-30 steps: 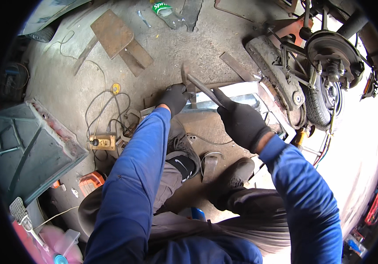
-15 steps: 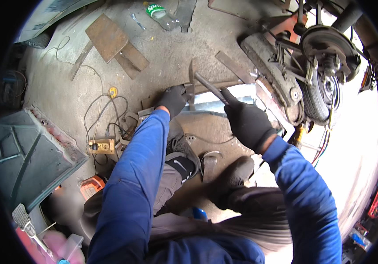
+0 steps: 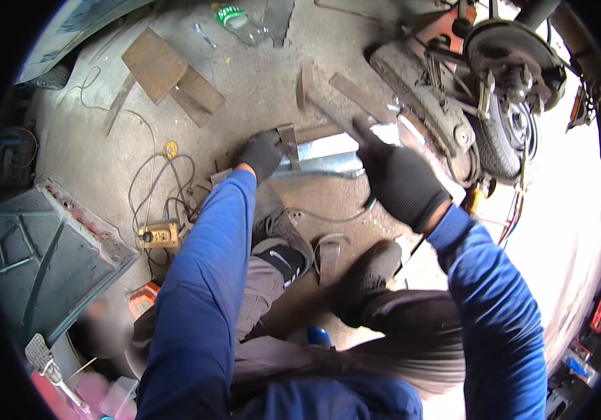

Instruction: The person sits on the floor and uses a hammer to repeatedly strike a metal bar clamped to a wooden block, shaping it. They periodically reposition the bar and adjust the clamp to continue working on different sections.

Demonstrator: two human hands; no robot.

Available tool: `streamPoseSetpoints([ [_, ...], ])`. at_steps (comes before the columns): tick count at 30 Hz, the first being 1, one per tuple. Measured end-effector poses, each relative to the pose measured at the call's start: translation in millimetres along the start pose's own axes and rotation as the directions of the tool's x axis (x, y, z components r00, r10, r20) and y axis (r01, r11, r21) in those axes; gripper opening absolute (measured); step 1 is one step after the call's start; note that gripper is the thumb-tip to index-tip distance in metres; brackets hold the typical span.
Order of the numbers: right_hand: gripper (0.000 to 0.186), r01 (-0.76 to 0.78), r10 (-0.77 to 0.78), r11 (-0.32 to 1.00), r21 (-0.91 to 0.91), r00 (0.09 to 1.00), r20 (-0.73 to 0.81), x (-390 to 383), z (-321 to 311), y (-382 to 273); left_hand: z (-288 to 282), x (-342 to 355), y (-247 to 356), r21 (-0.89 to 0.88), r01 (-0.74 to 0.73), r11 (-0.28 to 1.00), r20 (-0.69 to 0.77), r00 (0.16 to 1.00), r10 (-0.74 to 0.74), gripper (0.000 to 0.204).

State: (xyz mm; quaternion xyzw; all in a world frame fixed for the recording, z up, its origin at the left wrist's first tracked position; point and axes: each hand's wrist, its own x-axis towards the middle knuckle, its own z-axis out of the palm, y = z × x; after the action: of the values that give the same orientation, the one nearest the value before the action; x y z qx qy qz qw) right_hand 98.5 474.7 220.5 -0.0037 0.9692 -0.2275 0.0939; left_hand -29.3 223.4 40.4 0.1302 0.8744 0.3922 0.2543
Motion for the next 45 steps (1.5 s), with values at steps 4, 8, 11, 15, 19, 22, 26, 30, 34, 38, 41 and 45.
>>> streamPoseSetpoints([
  [4, 0.051, 0.165, -0.045, 0.933, 0.32, 0.935, -0.351, -3, -18, -6, 12, 5, 7, 0.192, 0.091, 0.977, -0.003, 0.996, -0.092, 0.041],
  [8, 0.053, 0.098, -0.04, 0.963, 0.252, 0.974, -0.224, -11, 0, -16, 27, 11, 18, 0.206, 0.004, 0.978, -0.014, 1.0, -0.001, 0.04],
  [11, 0.045, -0.072, 0.071, 0.997, 0.031, 0.997, 0.024, -11, 1, -4, 18, 17, 12, 0.254, 0.0, 0.967, -0.002, 1.0, 0.001, 0.039],
  [15, 0.05, -0.034, 0.067, 0.972, 0.233, 0.989, -0.135, -6, -20, 6, 7, 13, -2, 0.159, 0.025, 0.987, 0.014, 1.0, -0.028, 0.044],
  [19, 0.054, 0.239, -0.058, 0.893, 0.381, 0.9, -0.431, -6, -17, -9, 26, 8, 9, 0.179, 0.03, 0.983, -0.025, 0.999, -0.026, 0.045],
  [22, 0.053, 0.132, -0.086, 0.963, 0.233, 0.976, -0.199, -10, 4, -15, 29, 9, 18, 0.241, 0.002, 0.971, -0.012, 1.0, 0.001, 0.045],
  [26, 0.053, -0.051, 0.053, 0.998, -0.038, 0.996, 0.069, -12, 2, 4, 17, 10, 15, 0.122, -0.006, 0.993, 0.014, 1.0, 0.005, 0.041],
  [30, 0.05, 0.186, -0.076, 0.94, 0.285, 0.931, -0.356, -10, -11, 2, 29, 13, 15, 0.16, 0.012, 0.987, 0.02, 1.0, -0.016, 0.039],
  [34, 0.053, 0.155, -0.059, 0.956, 0.25, 0.934, -0.351, -17, -6, -6, 46, 17, 21, 0.262, -0.051, 0.964, -0.047, 0.997, 0.066, 0.038],
  [38, 0.053, -0.16, 0.166, 0.986, -0.056, 0.98, 0.113, -17, -15, 6, 35, 14, 17, 0.128, -0.151, 0.98, -0.032, 0.987, 0.156, 0.04],
  [41, 0.053, 0.041, -0.005, 0.981, 0.187, 0.982, -0.188, -13, -30, 10, 31, 16, 17, 0.17, -0.012, 0.985, 0.052, 0.999, 0.003, 0.041],
  [45, 0.057, 0.26, -0.055, 0.893, 0.368, 0.874, -0.483, -24, -37, 0, 51, 21, 32, 0.23, -0.06, 0.971, 0.023, 0.998, 0.056, 0.041],
])
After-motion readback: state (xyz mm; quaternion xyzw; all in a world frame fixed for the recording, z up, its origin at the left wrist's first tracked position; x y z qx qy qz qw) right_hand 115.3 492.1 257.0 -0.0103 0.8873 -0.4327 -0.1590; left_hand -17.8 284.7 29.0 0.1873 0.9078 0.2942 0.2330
